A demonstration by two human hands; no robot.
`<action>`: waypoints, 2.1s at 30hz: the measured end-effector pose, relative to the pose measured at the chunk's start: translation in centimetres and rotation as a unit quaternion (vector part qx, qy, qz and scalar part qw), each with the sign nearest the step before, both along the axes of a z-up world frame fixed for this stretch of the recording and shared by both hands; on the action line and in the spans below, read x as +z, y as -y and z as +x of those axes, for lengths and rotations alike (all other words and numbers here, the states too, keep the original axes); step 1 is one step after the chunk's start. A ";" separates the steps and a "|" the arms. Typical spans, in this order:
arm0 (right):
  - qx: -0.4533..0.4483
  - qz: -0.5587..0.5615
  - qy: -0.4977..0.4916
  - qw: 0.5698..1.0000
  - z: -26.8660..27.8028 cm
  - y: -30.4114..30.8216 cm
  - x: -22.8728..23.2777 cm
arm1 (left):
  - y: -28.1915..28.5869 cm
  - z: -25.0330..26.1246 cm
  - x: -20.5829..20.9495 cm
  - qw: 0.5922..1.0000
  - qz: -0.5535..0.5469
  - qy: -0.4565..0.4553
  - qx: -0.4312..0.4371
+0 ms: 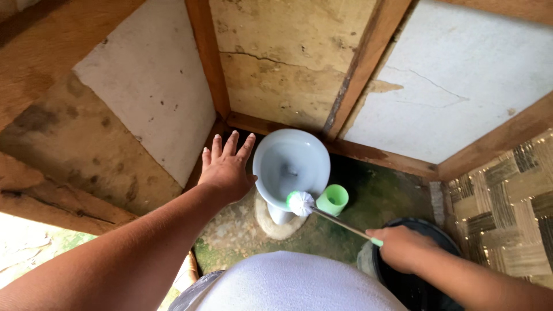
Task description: The person scrubs the inside of a white toilet bowl using a long-handled toilet brush. They repeatedly dip the brush into a black bucket of water and scrub the bowl's interior surfaces.
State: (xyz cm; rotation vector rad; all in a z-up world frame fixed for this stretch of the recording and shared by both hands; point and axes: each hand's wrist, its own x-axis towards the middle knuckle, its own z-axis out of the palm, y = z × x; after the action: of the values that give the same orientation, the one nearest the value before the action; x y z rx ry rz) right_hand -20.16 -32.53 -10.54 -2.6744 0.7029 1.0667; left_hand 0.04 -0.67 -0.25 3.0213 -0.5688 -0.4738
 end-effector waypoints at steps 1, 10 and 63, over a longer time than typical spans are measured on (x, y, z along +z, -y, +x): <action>-0.003 -0.016 -0.014 1.000 0.2 0.6 0.3 | 0.2 0.0 -0.1 1.000 0.000 -0.003 -0.004; -0.062 0.009 0.012 0.998 -0.6 -1.4 0.8 | 1.1 0.0 -0.2 0.999 0.021 -0.016 -0.026; 0.080 -0.078 -0.046 0.993 5.6 -3.6 2.3 | -0.7 1.0 -0.4 1.000 -0.016 0.002 0.012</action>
State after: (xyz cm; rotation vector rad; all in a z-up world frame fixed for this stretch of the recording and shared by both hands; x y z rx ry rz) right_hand -14.58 -28.92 -8.26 -2.8717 0.6184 1.2287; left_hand 1.03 0.06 -0.69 2.9958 -0.5336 -0.4522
